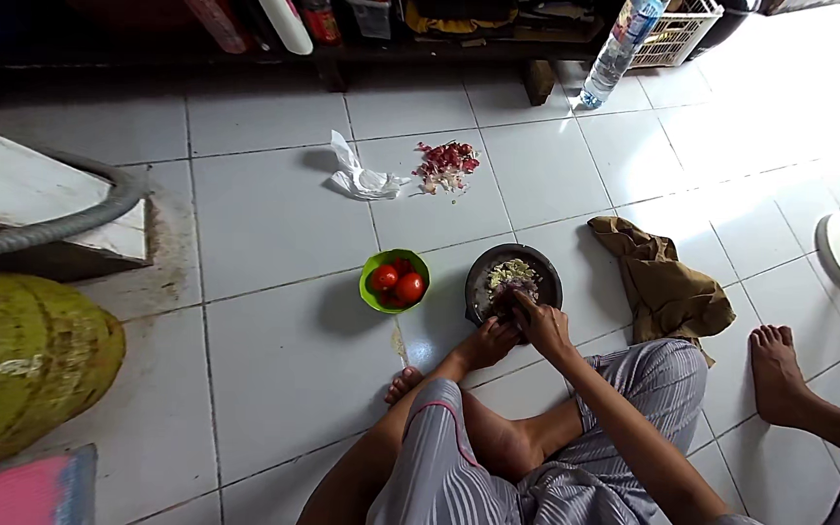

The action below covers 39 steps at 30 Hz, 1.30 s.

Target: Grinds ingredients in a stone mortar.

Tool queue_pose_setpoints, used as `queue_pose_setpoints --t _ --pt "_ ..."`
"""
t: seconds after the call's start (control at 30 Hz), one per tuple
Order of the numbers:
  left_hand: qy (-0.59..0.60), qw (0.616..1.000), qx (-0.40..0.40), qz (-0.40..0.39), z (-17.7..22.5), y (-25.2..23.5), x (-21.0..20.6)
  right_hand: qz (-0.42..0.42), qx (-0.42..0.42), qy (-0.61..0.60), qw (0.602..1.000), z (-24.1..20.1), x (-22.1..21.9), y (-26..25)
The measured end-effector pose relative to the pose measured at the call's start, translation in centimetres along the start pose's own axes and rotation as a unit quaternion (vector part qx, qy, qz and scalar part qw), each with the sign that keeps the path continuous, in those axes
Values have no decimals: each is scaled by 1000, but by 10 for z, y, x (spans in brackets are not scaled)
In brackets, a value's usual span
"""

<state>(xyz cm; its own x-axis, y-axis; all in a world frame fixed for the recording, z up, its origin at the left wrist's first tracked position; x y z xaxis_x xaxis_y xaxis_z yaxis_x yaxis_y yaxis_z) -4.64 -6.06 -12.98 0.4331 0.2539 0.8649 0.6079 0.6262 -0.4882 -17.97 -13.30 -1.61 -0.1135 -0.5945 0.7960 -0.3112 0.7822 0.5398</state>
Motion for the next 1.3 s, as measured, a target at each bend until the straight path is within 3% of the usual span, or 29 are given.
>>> queue_pose_setpoints --t 0.1,0.2,0.4,0.47,0.67,0.8,0.93,1.1,1.2,1.23,1.3 --pt "46 997 10 -56 0 -3 7 -33 -21 -15 999 -2 19 -13" --pt "82 993 23 -81 -1 -7 13 3 -33 -49 998 4 26 -8" --pt "123 989 17 -84 -8 -5 11 82 21 -69 994 2 5 29" --pt "99 994 2 -50 -8 -4 9 101 38 -66 992 6 -10 28" --pt "38 999 3 12 -6 -1 7 88 -49 -75 992 29 8 8" --pt "53 999 10 1 -6 -2 9 118 -55 -92 987 36 23 10" --pt "116 992 27 -45 -5 -3 12 144 -7 -93 985 24 12 26" --pt "72 996 49 4 -4 -2 7 74 11 -61 995 11 -9 10" --pt "127 988 66 -63 -2 -4 13 31 -22 -125 991 11 19 -6" --pt "146 982 73 -92 -3 -5 16 63 -18 -142 988 10 28 -4" --pt "141 984 73 -81 -5 -5 17 214 30 -174 961 6 32 7"
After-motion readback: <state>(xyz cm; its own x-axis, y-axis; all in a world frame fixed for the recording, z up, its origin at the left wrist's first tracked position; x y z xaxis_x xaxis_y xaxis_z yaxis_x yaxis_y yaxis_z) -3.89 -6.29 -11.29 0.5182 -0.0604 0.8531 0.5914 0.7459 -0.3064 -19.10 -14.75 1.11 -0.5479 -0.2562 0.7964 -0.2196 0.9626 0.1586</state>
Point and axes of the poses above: each hand's wrist, its own y-axis away from the middle knuckle, its own x-axis out of the back of the hand, z = x × y, the point moved 2 cm from there along -y, towards the middle knuckle, and after that the axes turned 5 degrees about -z, right-handed, at the moved point
